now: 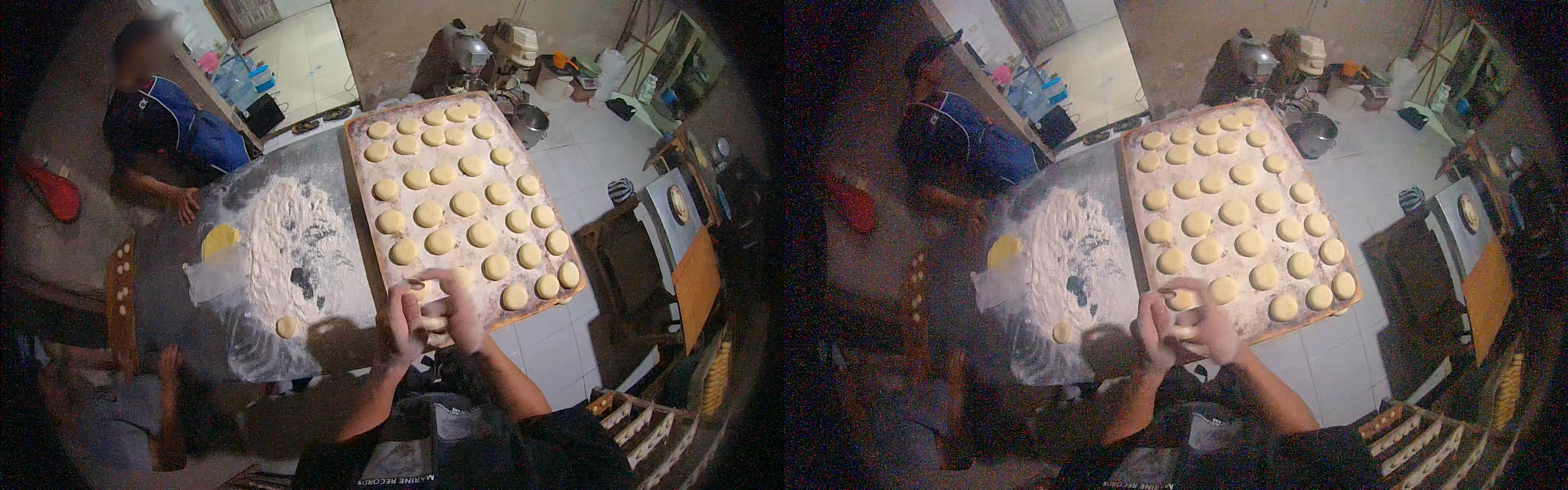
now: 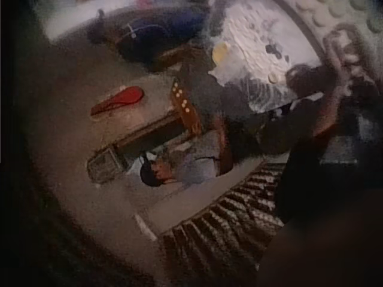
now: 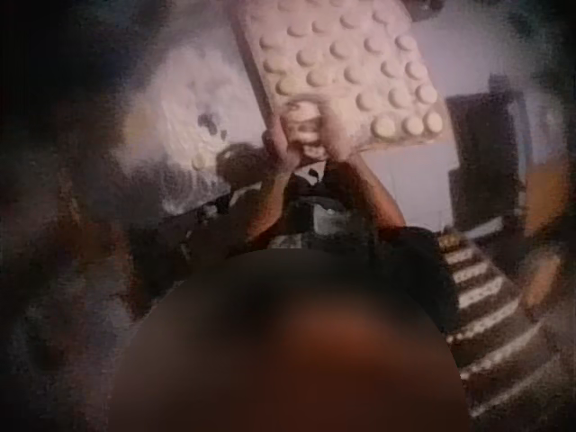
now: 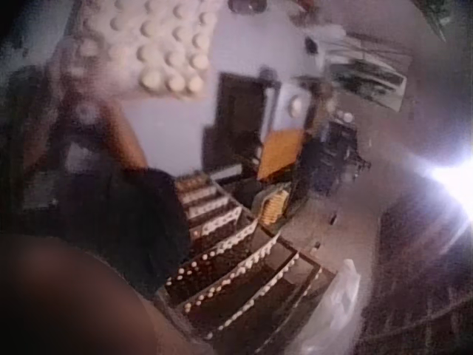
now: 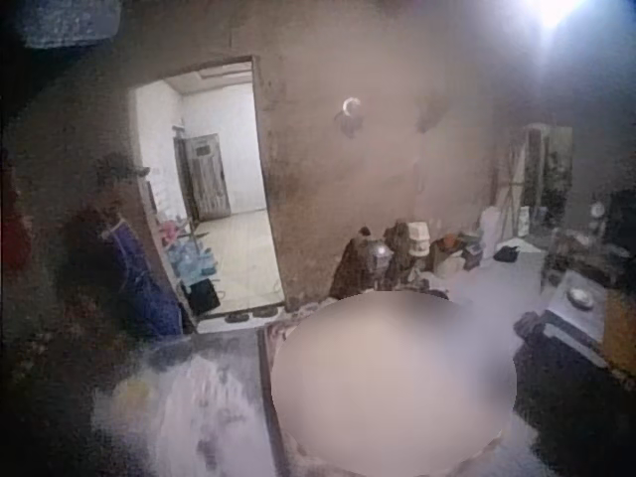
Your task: The person shapes small dough pieces into ring forms by hand and places them on a floured wooden board. Other people in the room also shape dough and arrange pieces on trays. The camera wearer repeatedly forms dough rings and arranges them in rows on the board.
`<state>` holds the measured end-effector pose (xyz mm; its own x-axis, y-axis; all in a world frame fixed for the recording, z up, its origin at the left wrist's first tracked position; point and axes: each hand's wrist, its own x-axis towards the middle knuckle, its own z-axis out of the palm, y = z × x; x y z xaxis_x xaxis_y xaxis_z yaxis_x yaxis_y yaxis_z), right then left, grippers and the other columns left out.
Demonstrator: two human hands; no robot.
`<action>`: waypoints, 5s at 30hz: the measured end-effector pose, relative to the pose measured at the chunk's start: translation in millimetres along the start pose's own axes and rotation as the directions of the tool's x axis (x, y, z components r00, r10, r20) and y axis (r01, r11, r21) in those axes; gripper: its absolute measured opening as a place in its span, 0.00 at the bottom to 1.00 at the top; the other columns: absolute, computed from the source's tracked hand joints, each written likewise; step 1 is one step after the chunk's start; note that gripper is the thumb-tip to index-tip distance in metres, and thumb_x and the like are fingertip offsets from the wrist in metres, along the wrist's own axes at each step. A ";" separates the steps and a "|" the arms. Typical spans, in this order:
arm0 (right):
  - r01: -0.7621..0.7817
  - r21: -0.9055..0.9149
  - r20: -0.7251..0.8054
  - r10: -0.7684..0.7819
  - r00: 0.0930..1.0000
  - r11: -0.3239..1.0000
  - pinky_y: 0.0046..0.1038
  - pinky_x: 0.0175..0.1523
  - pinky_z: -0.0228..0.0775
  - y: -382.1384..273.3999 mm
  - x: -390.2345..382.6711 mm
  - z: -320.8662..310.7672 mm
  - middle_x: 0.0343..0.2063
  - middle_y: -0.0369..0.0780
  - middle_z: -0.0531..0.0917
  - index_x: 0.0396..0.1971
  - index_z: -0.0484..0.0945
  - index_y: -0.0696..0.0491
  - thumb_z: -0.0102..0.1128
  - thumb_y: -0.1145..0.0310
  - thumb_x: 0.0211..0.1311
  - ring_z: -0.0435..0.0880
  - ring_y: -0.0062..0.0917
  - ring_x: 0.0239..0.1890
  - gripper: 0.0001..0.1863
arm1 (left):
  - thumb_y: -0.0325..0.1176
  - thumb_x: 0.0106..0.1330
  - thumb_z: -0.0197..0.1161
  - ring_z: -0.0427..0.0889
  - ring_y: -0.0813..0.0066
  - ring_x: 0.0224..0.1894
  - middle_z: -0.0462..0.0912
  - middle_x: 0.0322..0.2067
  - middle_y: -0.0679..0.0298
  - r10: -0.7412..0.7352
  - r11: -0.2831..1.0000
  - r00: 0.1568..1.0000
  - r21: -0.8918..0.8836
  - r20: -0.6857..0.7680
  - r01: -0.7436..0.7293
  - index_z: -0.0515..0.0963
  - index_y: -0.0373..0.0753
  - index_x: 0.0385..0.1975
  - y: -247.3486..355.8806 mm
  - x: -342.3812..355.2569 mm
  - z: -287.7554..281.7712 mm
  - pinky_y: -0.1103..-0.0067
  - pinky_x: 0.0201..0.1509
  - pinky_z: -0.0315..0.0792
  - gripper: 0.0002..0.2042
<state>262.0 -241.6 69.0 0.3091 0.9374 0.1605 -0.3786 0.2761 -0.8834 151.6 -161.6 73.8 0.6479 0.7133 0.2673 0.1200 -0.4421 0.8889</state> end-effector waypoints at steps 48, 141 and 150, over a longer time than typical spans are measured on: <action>0.099 -0.974 0.160 0.312 0.937 0.203 0.38 0.49 0.69 203.2 203.5 146.6 0.38 0.48 0.80 0.47 0.75 0.52 0.62 0.63 0.47 0.78 0.42 0.44 0.23 | 0.23 0.64 0.53 0.76 0.54 0.45 0.75 0.40 0.51 -0.179 0.835 0.889 0.414 -0.421 0.364 0.67 0.34 0.48 -225.6 -8.4 -235.3 0.66 0.49 0.68 0.13; -0.306 -0.952 -0.306 0.007 0.952 0.019 0.45 0.40 0.66 61.3 43.6 -41.5 0.37 0.46 0.75 0.56 0.60 0.49 0.62 0.60 0.51 0.77 0.41 0.39 0.32 | 0.35 0.56 0.63 0.61 0.37 0.59 0.54 0.59 0.31 -0.445 0.825 0.886 0.446 0.134 0.347 0.51 0.39 0.63 -93.8 35.9 4.7 0.58 0.61 0.59 0.36; -0.357 -0.933 -0.359 -0.085 0.930 0.039 0.41 0.44 0.68 47.5 60.9 -110.6 0.34 0.55 0.75 0.39 0.71 0.59 0.54 0.72 0.53 0.76 0.48 0.38 0.13 | 0.38 0.59 0.58 0.72 0.41 0.46 0.71 0.42 0.39 -0.247 0.901 0.960 0.397 0.134 0.176 0.66 0.34 0.50 -82.8 83.7 17.4 0.56 0.46 0.67 0.22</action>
<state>359.3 -194.9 -11.8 0.6323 0.7719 0.0661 0.6893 -0.5216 -0.5027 209.0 -74.8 16.1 0.6933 0.7205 -0.0131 0.5206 -0.4882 0.7005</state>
